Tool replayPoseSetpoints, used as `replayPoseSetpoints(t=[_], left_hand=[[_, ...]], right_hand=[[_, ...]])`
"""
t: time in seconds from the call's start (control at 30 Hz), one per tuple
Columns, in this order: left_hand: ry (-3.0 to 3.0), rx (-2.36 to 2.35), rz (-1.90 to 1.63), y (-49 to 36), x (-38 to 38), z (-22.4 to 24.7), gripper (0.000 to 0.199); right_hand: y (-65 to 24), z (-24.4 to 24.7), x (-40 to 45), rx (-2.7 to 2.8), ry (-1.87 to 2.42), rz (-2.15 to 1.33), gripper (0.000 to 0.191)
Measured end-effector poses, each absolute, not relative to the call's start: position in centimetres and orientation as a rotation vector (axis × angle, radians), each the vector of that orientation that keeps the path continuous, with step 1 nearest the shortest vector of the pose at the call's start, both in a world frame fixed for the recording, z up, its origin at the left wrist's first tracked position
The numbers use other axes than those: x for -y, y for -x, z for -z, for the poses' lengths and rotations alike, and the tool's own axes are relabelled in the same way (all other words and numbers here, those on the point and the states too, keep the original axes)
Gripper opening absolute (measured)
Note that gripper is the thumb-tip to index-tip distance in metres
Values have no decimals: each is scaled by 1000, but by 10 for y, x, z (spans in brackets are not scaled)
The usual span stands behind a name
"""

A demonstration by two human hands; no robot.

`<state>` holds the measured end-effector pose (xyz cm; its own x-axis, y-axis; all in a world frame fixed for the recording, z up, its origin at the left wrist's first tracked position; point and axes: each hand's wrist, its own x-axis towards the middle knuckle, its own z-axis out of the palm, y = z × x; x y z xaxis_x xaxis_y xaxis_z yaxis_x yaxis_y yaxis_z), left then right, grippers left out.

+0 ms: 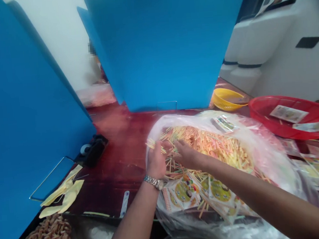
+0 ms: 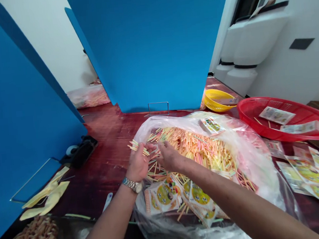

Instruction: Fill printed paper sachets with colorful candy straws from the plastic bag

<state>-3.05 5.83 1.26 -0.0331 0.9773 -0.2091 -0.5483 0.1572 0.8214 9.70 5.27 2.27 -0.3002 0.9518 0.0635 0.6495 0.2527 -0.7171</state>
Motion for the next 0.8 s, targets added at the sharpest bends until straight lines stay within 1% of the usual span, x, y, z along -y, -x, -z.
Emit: replayPoseSetpoints(t=[0.03, 0.07, 0.1, 0.13, 0.17, 0.27, 0.37, 0.43, 0.5, 0.57, 0.63, 0.7, 0.73, 0.8], left_hand=[[-544, -866, -1352, 33, -60, -16, 24], [-494, -819, -1342, 33, -59, -19, 23], [-454, -784, -1325, 31, -57, -21, 23], [-430, -762, -1307, 28, -54, -22, 24], [-433, -754, -1290, 25, -49, -21, 26], [-656, -812, -1196, 20, -34, -12, 31], [-1029, -894, -998, 27, -26, -1, 34], [-1257, -929, -869, 33, -25, 4, 32], [-1404, -950, -777, 36, -25, 4, 29], [-1401, -940, -721, 36, -24, 2, 28], [-1395, -900, -628, 35, -25, -1, 26], [-1411, -859, -536, 35, -27, -4, 23], [-1421, -843, -504, 36, -28, -5, 23], [-1429, -825, -491, 38, -31, -8, 22]], right_hand=[[-96, -26, -51, 2068, 1441, -587, 34], [-93, -29, -48, 2093, 1404, -451, 33], [-91, -32, -44, 2116, 1349, -417, 27], [-88, -33, -40, 2149, 1280, -431, 19], [-87, -34, -36, 2182, 1220, -472, 16], [-94, -42, -29, 2242, 1170, -566, 16], [-111, -61, -28, 2230, 1178, -491, 9], [-118, -71, -29, 2305, 1113, -473, 10], [-117, -74, -29, 2439, 1040, -537, 8], [-112, -67, -29, 2451, 1092, -606, 10], [-107, -58, -27, 2314, 1222, -651, 11], [-104, -52, -26, 2189, 1295, -677, 16], [-104, -52, -25, 2169, 1308, -675, 16], [-107, -55, -23, 2197, 1290, -644, 9]])
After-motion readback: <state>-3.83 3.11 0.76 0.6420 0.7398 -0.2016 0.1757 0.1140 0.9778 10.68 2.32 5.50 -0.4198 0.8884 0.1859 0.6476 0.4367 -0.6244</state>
